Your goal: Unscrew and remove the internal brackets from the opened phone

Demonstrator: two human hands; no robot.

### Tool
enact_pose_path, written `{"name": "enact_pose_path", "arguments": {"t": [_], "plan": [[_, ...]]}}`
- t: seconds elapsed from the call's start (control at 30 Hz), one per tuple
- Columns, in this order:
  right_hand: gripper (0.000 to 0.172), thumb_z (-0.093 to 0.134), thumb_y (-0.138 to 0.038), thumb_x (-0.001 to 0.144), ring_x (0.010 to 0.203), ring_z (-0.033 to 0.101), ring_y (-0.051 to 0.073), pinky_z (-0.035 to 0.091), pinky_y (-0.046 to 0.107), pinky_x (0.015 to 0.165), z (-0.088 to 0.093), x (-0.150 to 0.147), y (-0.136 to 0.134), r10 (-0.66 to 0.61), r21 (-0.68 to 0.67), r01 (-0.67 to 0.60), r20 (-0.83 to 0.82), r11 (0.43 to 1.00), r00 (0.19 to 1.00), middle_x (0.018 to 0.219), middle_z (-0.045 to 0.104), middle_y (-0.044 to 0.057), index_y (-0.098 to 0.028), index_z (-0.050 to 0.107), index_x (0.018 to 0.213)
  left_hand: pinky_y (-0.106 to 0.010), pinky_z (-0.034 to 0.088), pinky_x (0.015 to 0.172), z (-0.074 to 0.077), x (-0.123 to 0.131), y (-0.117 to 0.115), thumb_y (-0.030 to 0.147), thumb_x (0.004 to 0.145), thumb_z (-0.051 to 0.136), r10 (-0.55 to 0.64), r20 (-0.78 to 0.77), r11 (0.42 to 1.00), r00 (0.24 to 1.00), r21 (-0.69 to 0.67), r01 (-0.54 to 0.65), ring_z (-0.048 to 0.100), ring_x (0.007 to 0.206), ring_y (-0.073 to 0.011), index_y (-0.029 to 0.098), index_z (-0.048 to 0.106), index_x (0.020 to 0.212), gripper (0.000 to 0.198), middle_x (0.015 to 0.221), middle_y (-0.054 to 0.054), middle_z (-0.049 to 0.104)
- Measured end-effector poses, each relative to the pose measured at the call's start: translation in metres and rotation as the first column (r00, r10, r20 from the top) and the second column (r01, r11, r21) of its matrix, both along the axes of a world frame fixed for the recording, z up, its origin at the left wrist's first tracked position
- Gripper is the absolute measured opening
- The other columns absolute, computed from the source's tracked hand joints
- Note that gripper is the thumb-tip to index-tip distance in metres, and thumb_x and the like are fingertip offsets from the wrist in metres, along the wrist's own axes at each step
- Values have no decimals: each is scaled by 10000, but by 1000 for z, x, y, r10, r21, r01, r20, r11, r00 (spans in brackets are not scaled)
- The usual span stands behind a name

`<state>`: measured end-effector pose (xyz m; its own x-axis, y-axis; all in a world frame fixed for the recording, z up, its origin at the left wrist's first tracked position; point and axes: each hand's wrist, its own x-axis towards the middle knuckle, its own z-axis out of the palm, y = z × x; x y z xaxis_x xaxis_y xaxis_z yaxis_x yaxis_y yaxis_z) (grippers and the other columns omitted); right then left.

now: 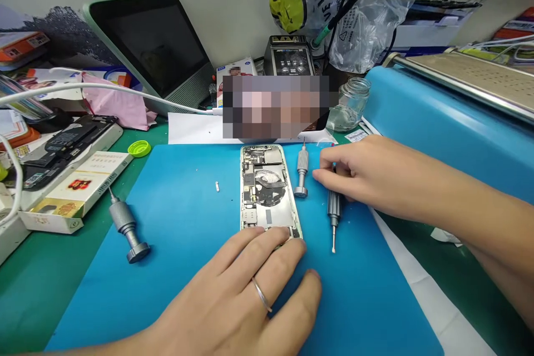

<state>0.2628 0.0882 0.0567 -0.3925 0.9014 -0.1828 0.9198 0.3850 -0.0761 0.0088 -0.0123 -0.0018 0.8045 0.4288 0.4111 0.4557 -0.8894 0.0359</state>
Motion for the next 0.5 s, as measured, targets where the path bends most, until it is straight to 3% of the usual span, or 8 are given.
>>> {"name": "enact_pose_path", "arguments": {"t": [0.23,0.3,0.4,0.5], "plan": [[271,592,-478,925,518,575,177,311,302,487,6,1,3,-94,-113,95,14,989,995,595,654,6,-255,667,790,-488,427,1121,1,1,-1,417,1168,293,-9,-7,999,1000,-39,8,511,1346,-315,196,633,1337,440,1417,-103,645],[183,606,-430,912,532,584,185,311,295,488,8,1,2,-127,-129,127,3,984,992,599,653,-5,-260,674,930,-478,383,1142,0,0,-2,437,1169,287,-7,-21,999,1000,-48,6,507,1347,-303,204,630,1347,452,1425,-94,641],[352,607,-392,909,511,570,193,281,291,462,8,0,-2,-173,-117,167,-39,979,984,601,636,-33,-262,580,1235,-486,317,1156,-3,-1,-3,455,1173,253,25,-2,999,1000,-35,-25,520,1322,-295,200,622,1369,489,1419,-93,644],[385,570,-347,929,479,548,189,253,290,449,7,0,-7,-149,-83,143,-67,986,987,575,599,-50,-246,512,1296,-478,326,1124,-3,0,-2,449,1179,191,46,13,999,999,16,-47,566,1247,-278,197,630,1366,540,1378,-93,676]]}}
